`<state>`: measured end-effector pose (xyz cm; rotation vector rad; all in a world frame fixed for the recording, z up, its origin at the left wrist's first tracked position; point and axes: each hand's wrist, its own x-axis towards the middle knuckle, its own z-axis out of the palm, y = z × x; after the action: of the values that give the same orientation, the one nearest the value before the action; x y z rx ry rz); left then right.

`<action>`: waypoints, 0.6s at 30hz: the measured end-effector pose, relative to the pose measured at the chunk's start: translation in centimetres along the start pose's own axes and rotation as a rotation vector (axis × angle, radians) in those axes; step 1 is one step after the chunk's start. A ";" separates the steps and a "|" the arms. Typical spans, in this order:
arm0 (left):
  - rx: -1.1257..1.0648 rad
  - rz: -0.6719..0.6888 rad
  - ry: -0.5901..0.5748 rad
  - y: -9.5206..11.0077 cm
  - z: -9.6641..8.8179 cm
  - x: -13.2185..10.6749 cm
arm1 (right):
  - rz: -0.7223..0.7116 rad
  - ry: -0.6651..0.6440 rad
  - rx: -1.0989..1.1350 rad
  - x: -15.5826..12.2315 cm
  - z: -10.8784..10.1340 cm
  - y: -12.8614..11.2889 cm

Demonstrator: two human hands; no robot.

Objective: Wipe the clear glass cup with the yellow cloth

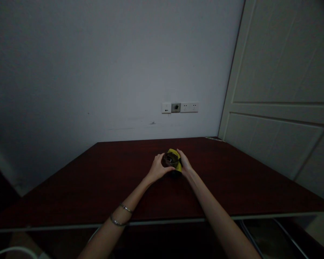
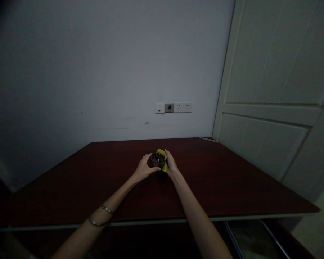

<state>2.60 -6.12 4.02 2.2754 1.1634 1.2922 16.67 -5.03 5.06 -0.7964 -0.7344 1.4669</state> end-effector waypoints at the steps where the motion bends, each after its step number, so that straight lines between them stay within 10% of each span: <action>1: 0.021 -0.013 0.026 0.1 0.1 0.0 | -0.015 0.018 0.014 -0.1 0.2 0.2; 10: 0.011 -0.110 0.160 0.1 0.5 -0.3 | -0.228 0.150 -0.037 -0.4 1.0 2.3; 18: -0.204 -0.125 -0.076 0.2 0.4 -0.6 | -0.067 0.110 -0.004 0.0 0.5 1.4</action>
<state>2.81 -6.68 3.55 2.0541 1.0759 1.2073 15.47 -5.07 4.18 -0.8408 -0.6747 1.3511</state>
